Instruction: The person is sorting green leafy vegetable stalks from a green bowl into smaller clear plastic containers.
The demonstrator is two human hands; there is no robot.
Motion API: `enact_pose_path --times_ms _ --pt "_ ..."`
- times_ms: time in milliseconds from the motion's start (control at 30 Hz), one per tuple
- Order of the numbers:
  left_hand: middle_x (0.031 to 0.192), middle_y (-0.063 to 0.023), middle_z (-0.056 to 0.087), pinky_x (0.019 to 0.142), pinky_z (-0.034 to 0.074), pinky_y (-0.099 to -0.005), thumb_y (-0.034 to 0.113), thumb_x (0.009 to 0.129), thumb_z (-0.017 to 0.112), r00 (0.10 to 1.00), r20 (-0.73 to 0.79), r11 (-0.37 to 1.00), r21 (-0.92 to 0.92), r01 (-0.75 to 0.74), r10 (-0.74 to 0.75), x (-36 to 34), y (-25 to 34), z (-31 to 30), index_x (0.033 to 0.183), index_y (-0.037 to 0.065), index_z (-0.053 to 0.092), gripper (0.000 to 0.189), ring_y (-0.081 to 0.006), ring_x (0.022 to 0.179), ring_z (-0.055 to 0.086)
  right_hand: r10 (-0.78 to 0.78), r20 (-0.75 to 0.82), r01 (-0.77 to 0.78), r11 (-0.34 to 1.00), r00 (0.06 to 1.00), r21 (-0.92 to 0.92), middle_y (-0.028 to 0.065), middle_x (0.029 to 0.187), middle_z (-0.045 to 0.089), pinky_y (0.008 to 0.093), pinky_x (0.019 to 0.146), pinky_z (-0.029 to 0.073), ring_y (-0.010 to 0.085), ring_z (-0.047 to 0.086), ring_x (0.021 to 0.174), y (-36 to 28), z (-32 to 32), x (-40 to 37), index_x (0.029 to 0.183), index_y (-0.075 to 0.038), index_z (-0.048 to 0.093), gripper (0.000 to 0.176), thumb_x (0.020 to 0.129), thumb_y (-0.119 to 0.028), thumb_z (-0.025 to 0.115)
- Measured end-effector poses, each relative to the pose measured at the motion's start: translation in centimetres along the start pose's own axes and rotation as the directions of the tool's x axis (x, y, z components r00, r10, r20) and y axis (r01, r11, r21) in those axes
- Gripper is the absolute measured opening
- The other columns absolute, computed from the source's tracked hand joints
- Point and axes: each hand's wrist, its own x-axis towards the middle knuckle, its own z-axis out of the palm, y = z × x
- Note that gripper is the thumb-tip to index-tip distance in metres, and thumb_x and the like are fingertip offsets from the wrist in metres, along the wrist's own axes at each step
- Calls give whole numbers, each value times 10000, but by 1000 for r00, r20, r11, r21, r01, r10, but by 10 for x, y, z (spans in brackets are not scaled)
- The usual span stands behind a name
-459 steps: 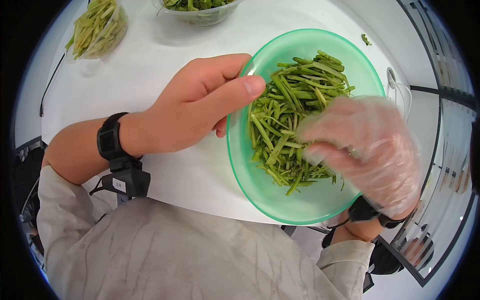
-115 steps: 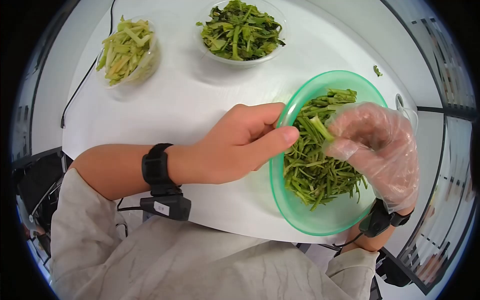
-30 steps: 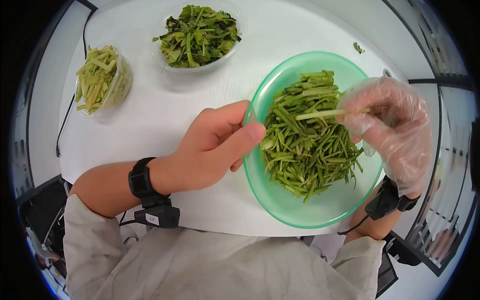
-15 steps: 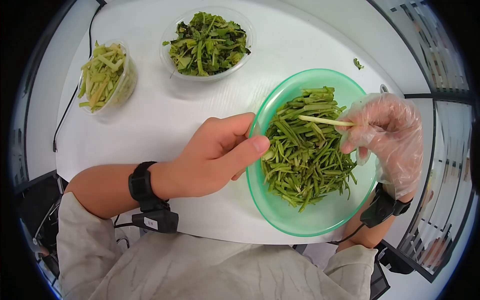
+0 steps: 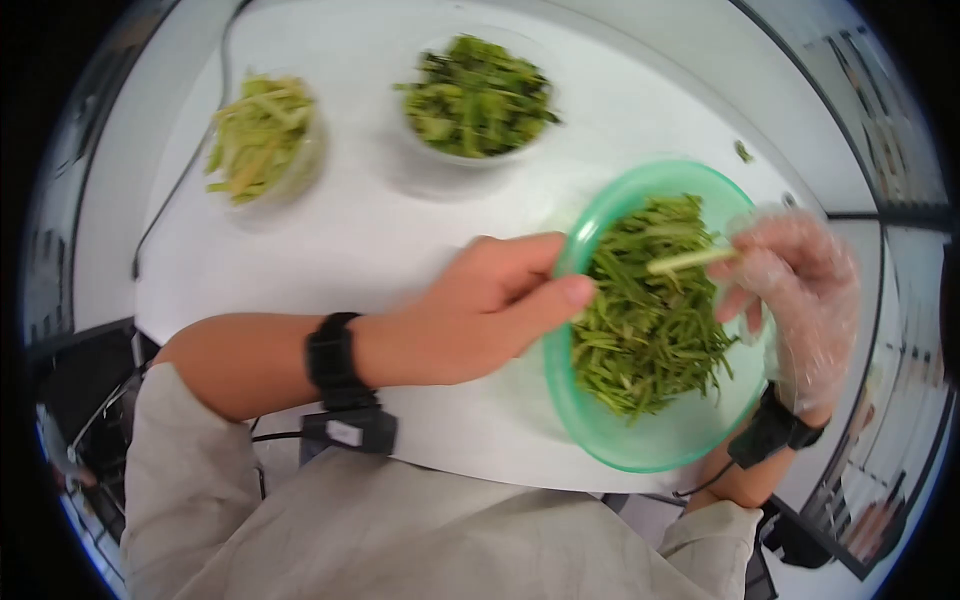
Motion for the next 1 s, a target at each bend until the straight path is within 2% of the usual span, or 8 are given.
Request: enact_pose_path --times_ms 67,133,300,367,500,600,900,1000 --pt "685 1 577 539 396 -302 248 1090 615 1000 6 992 122 -26 25 4 3 -3 995 -13 649 280 -60 614 473 -77 -6 76 995 997 -68 148 826 774 246 524 475 153 694 620 -8 5 -6 1016 12 753 148 899 -77 732" --pt "658 14 554 554 399 -289 240 1090 629 980 -16 962 194 -193 200 8 -8 -3 1022 7 644 243 -64 611 459 -175 4 174 978 985 -114 93 798 697 255 556 472 149 646 641 -20 15 -9 947 14 743 130 869 -86 770" --pt "653 -45 548 556 388 -333 226 1084 617 953 -65 949 136 -285 296 3 -10 2 981 -9 618 256 -119 595 438 -538 277 603 678 796 -420 63 783 661 275 632 458 136 613 709 -92 61 13 884 -15 738 121 816 -82 812" --pt "657 -64 555 561 395 -345 235 1083 613 951 -66 948 128 -291 301 5 -14 3 976 -10 617 268 -138 592 447 -508 225 555 743 831 -375 41 816 633 270 659 456 112 592 743 -109 87 24 892 6 714 124 865 -80 800" --pt "670 -83 579 578 422 -375 268 1074 624 962 -46 951 172 -258 270 5 -16 0 957 -17 607 309 -170 591 478 -445 353 551 778 823 -302 29 846 669 263 753 494 95 608 798 -133 155 75 910 27 712 89 907 -38 771" --pt "668 -96 582 586 433 -393 288 1060 638 951 -72 942 180 -284 300 6 -19 3 928 -18 590 336 -205 591 506 -433 577 636 744 692 -204 35 863 697 273 767 507 103 620 812 -138 178 105 919 31 724 93 901 -43 776" --pt "677 -149 624 589 445 -426 264 1040 643 926 -130 928 170 -331 354 8 -19 7 860 -13 582 336 -289 575 550 -349 714 674 702 607 -230 39 874 704 288 788 516 124 656 843 -131 202 144 915 -1 746 53 870 -14 771" --pt "668 -154 625 586 448 -437 258 1033 649 930 -132 932 170 -320 344 8 -18 7 847 -12 582 335 -302 567 564 -420 690 721 659 590 -216 62 772 712 306 708 517 122 631 732 -123 209 147 919 -7 784 82 855 -59 786"
